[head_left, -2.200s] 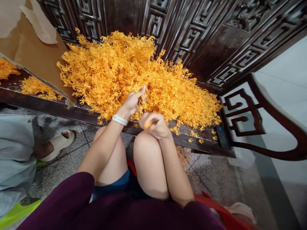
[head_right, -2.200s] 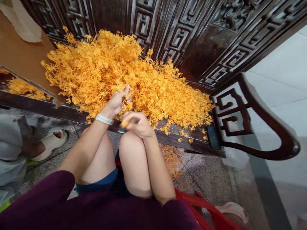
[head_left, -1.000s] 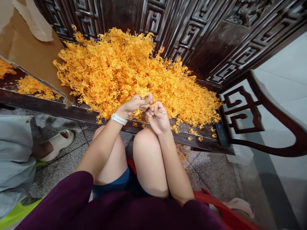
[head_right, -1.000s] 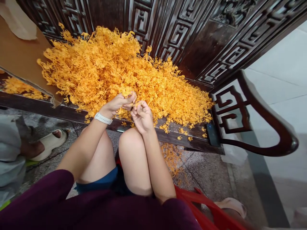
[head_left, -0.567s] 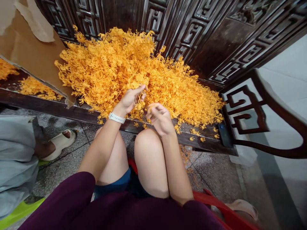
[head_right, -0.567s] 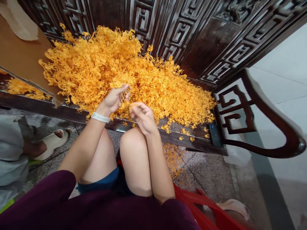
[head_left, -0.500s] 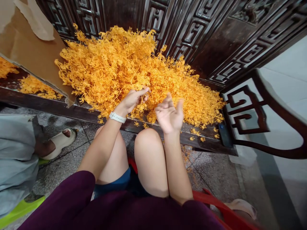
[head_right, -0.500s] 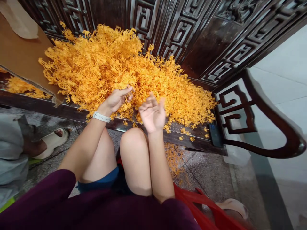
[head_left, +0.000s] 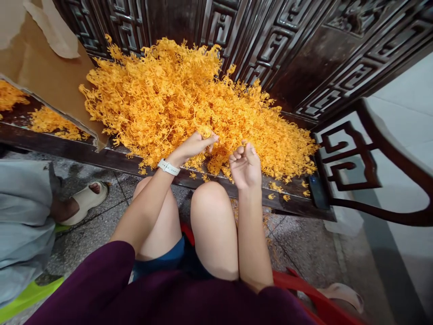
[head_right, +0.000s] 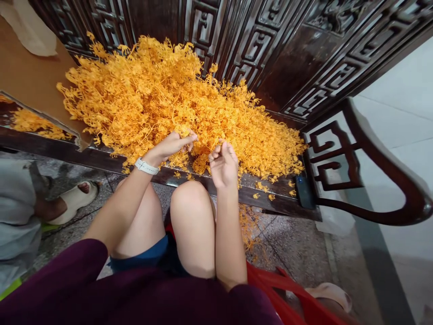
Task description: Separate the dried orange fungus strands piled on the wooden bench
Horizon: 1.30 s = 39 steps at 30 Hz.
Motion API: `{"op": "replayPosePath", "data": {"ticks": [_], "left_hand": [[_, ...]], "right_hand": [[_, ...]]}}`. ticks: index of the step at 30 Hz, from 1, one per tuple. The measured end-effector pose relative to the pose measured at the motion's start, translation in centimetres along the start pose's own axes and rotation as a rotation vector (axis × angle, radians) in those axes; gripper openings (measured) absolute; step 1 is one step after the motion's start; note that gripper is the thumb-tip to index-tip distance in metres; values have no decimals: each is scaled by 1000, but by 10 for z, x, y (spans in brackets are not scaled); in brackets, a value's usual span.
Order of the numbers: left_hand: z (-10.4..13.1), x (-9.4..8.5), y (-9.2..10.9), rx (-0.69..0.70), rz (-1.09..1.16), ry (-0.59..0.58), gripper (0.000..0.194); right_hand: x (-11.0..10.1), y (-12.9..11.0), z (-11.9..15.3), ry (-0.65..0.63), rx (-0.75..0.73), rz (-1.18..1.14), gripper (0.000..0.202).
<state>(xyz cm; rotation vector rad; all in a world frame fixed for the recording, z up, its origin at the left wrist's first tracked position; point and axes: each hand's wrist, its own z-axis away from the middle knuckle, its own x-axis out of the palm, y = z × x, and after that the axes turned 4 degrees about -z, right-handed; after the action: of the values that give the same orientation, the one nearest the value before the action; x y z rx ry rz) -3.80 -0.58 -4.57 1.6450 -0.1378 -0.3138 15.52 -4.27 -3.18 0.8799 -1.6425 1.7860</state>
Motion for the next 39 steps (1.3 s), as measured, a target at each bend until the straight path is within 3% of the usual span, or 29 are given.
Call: {"op": "replayPosePath", "data": {"ticks": [4, 7, 9, 12, 14, 16, 20, 24, 27, 31, 36, 39], "left_hand": [[-3, 0, -5, 24, -51, 30, 47], [-3, 2, -2, 27, 36, 23, 34], [-1, 2, 2, 1, 116, 19, 46], [0, 0, 5, -27, 144, -12, 71], [0, -3, 4, -39, 79, -77, 68], [-1, -4, 0, -24, -2, -136, 65], [-4, -3, -9, 131, -143, -211, 76], [-6, -1, -17, 307, -355, -258, 68], [-6, 0, -18, 347, -442, -231, 64], [-4, 2, -12, 337, -348, -168, 48], [-4, 7, -4, 195, 22, -67, 24], [-3, 6, 3, 164, 161, -120, 17]], "right_hand": [[-5, 0, 9, -160, 29, 389, 31], [-5, 1, 10, -205, 145, 482, 27], [-3, -4, 8, -182, 141, 336, 28], [-3, -17, 4, -134, -35, -11, 38], [-5, -23, 3, -118, -99, -96, 47], [-7, -22, 3, -98, -71, -55, 50], [-3, -3, 3, -71, -37, 292, 41], [4, 21, 0, -131, -269, 827, 42], [1, 29, -3, -164, -355, 1002, 37], [-5, 28, -5, -112, -327, 857, 32], [-3, 24, -5, 46, -182, 519, 37], [1, 24, -3, 15, -120, 442, 36]]}}
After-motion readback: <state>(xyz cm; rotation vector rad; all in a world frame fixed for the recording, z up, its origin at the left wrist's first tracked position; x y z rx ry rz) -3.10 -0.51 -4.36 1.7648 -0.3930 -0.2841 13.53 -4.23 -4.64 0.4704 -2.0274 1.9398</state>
